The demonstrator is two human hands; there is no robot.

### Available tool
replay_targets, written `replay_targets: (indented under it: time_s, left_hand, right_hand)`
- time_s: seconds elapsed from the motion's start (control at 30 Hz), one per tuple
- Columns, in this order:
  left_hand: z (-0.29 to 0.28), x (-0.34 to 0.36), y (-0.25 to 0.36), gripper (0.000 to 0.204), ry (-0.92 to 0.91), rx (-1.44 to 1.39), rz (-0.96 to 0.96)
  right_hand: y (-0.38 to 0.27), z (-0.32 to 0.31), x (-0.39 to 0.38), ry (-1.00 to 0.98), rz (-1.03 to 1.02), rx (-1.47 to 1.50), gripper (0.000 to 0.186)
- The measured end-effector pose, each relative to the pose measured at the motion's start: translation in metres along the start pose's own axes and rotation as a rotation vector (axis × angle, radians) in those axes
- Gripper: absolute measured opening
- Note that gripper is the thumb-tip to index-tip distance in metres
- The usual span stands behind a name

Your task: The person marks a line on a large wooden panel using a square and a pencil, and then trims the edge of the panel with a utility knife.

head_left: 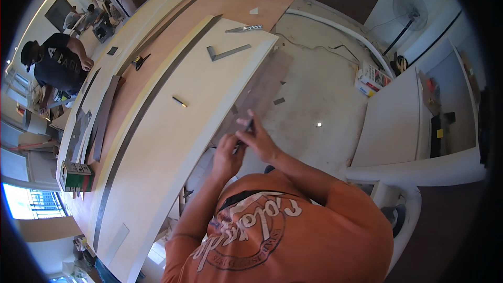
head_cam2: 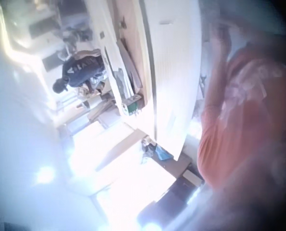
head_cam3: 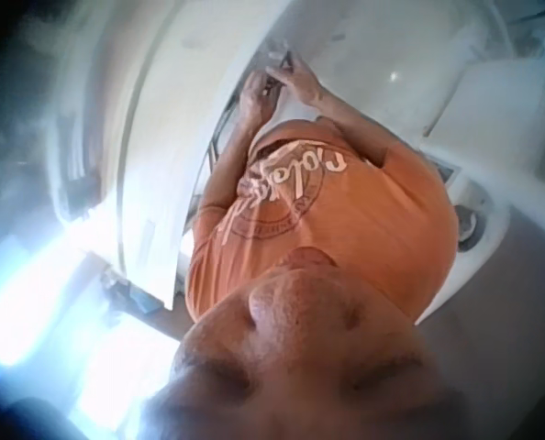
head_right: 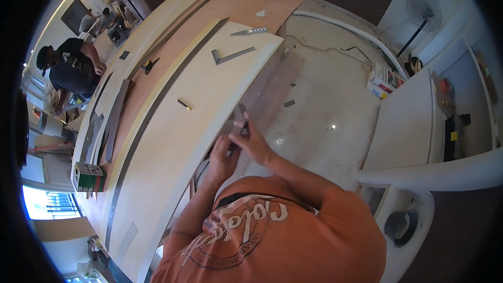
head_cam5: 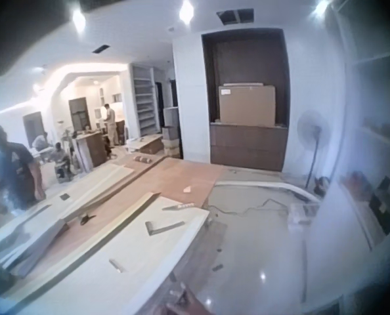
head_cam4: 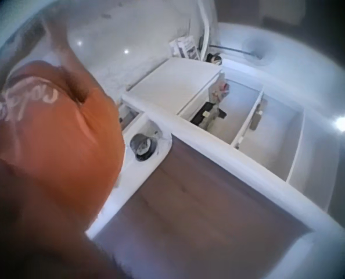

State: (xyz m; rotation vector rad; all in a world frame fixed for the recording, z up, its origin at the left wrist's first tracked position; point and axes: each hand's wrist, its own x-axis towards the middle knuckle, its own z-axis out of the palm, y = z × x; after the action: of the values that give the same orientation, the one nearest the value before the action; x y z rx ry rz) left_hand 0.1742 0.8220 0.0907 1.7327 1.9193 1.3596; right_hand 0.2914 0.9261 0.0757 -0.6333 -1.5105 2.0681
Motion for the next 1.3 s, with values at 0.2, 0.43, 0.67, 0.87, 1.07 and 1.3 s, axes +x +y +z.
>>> replay_targets:
  time_s: [0.2, 0.43, 0.67, 0.87, 1.07, 1.3]
  left_hand:
    - [0.077, 0.095, 0.030, 0.038, -0.352, -0.239, -0.003]
    - [0.161, 0.236, -0.102, 0.038, -0.048, 0.175, -0.094]
    - [0.211, 0.362, -0.160, 0.057, -0.148, 0.524, -0.448]
    - [0.227, 0.396, -0.174, 0.057, -0.255, 0.528, -0.549]
    - [0.242, 0.415, -0.174, 0.056, -0.215, 0.414, -0.632]
    - [0.278, 0.451, -0.175, 0.058, -0.101, 0.362, -0.612]
  right_hand:
    - [-0.005, -0.145, -0.009, 0.335, -0.018, 0.142, 0.085]
    - [-0.026, -0.237, 0.014, 0.610, 0.148, 0.227, 0.060]
    - [-0.068, -0.322, 0.116, 0.599, 0.320, 0.107, 0.040]
    - [-0.104, -0.384, 0.217, 0.574, 0.392, -0.012, 0.054]
    - [-0.108, -0.440, 0.317, 0.345, 0.452, -0.183, 0.055]
    - [-0.087, -0.511, 0.450, -0.141, 0.566, -0.352, 0.056]
